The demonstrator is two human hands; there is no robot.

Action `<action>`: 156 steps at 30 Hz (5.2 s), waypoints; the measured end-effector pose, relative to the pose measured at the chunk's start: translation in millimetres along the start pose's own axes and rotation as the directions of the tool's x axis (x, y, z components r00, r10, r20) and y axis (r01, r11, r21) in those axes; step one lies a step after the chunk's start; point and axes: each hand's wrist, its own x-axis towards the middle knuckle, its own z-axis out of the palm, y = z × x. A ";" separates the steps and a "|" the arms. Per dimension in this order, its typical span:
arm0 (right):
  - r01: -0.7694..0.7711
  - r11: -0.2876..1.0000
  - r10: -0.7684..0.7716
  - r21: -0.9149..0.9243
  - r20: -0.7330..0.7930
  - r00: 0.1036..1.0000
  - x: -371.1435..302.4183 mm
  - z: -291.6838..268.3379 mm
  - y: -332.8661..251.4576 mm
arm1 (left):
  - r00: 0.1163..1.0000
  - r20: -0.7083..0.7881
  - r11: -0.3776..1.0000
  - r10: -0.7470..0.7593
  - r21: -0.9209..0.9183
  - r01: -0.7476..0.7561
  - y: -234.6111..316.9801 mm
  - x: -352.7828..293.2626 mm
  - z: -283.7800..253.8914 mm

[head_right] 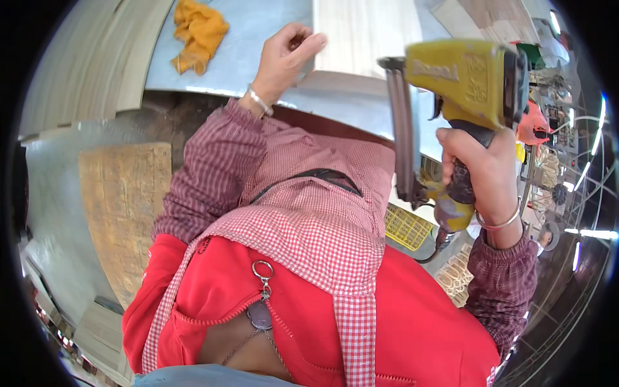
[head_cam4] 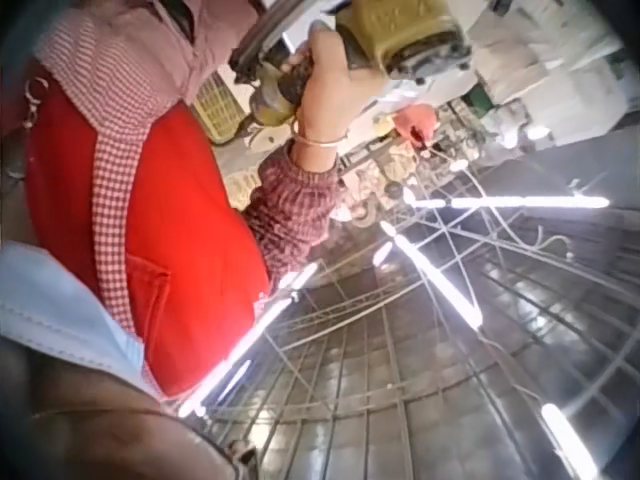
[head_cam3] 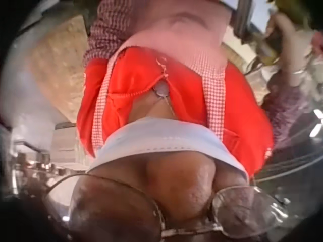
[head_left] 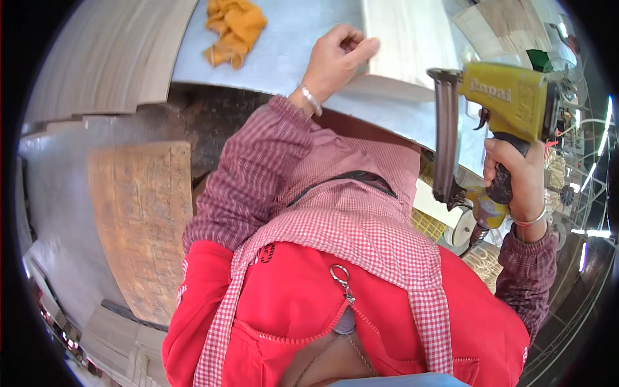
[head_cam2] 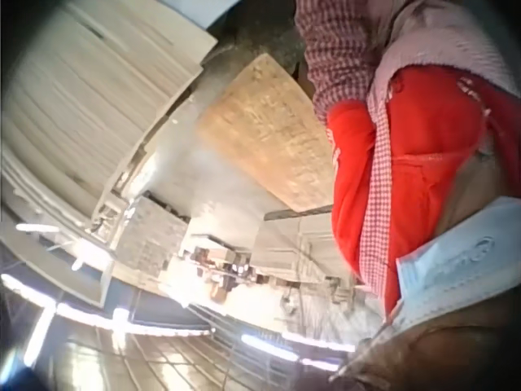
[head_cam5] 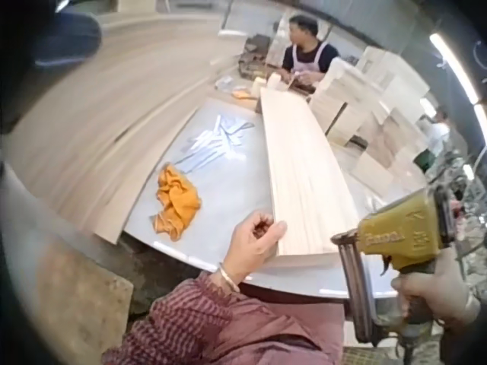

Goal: The recorder is assembling small wooden boxes by gluing joints and securing the panels with a pneumatic nail gun.

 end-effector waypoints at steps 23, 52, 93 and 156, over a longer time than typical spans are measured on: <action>-0.428 0.609 0.015 -0.668 -0.530 0.848 157.6 -161.8 371.5 | 0.853 -0.013 0.853 -0.522 -0.020 0.522 32.6 43.2 -15.6; 0.547 0.243 -0.970 -0.801 -0.199 0.140 60.4 -145.0 108.7 | 0.987 0.158 0.828 -0.010 0.555 -0.081 167.1 2.1 -63.2; -0.038 0.823 0.159 0.567 -0.165 0.973 184.9 84.4 135.9 | 0.999 0.022 0.827 0.037 0.560 -0.043 11.5 -13.7 9.5; 0.406 0.705 -0.700 -0.581 -0.480 0.529 55.3 -152.8 255.3 | 0.891 -0.147 0.857 -0.429 0.246 0.453 2.9 -40.0 -18.6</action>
